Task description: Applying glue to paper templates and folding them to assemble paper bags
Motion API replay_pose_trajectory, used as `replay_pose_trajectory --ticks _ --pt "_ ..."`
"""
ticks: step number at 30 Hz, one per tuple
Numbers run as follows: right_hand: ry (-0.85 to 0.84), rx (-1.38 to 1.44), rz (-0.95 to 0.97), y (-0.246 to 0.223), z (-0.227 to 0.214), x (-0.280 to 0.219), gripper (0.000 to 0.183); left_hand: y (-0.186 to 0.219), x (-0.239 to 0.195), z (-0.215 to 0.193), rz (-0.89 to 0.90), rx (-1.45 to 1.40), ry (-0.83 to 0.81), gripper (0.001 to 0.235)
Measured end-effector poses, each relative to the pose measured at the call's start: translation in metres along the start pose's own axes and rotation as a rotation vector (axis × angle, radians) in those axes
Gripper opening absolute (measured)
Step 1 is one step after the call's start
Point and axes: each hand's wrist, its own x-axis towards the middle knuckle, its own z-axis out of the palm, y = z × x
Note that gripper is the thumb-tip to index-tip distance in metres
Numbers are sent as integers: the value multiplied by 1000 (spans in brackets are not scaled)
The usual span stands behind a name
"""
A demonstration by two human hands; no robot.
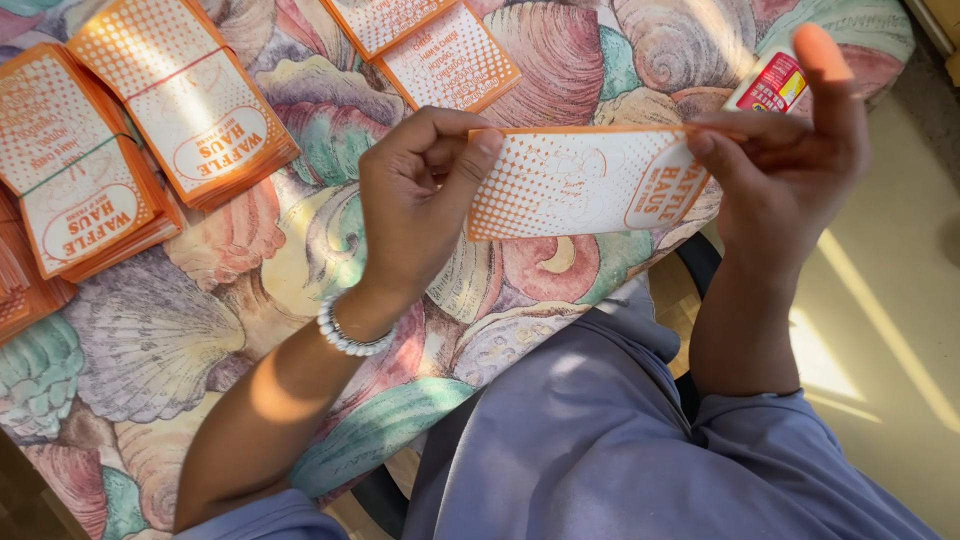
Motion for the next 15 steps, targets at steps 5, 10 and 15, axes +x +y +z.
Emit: replay_pose_trajectory --ticks 5,10,15 --pt "-278 -5 376 8 12 28 63 -19 -26 -16 401 531 -99 29" --pt "-595 -499 159 32 24 27 37 -76 -71 -14 460 1279 -679 73" --pt "-614 -742 -271 10 49 4 18 -65 -61 -16 474 1219 -646 76"
